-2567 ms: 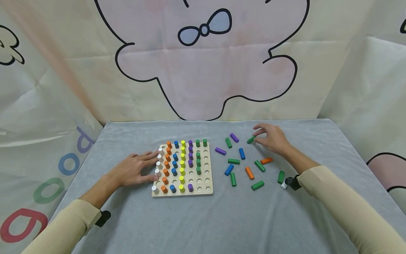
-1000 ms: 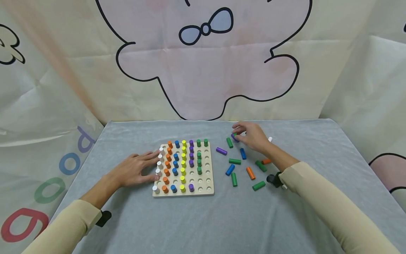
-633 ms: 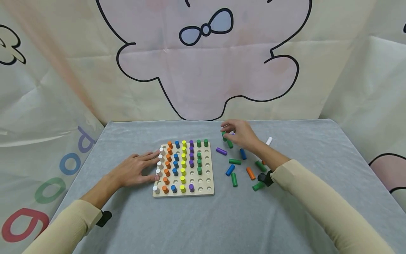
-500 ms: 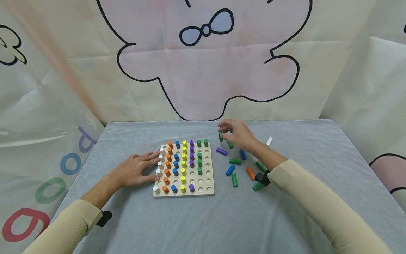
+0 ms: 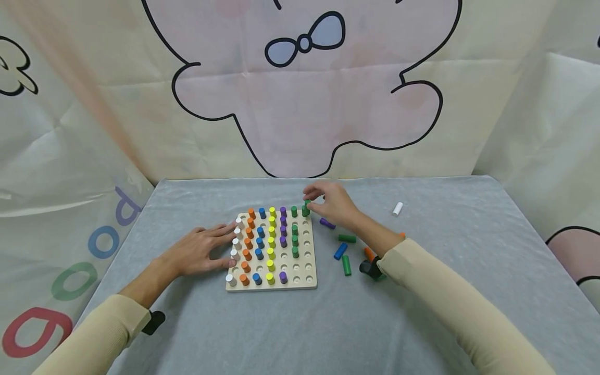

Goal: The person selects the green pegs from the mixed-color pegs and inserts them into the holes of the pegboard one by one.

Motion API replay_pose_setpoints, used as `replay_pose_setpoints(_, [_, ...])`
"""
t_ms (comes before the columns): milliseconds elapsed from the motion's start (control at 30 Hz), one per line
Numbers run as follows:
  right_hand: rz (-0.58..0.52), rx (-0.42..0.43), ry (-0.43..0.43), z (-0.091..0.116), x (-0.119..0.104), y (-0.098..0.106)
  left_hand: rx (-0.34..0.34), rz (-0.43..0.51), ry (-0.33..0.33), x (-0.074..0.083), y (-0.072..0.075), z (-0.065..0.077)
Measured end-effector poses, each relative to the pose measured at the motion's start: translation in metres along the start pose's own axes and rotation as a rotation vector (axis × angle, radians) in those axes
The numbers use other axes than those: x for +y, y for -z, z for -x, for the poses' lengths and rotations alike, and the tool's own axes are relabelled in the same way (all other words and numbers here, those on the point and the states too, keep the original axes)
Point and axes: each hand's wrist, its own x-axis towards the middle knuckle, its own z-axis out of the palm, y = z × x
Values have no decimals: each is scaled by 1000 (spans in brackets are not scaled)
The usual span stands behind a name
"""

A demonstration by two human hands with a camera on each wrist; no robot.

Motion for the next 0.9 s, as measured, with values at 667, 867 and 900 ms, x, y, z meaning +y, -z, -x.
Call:
replay_pose_setpoints(667, [-30, -24, -29, -2, -3, -31, 2, -8, -1, -1, 0, 0])
replay_pose_setpoints(867, [-30, -35, -51, -2, -4, -36, 4, -9, -7, -1, -1, 0])
replay_pose_setpoints(900, [-29, -35, -51, -2, -4, -37, 5, -8, -7, -1, -1, 1])
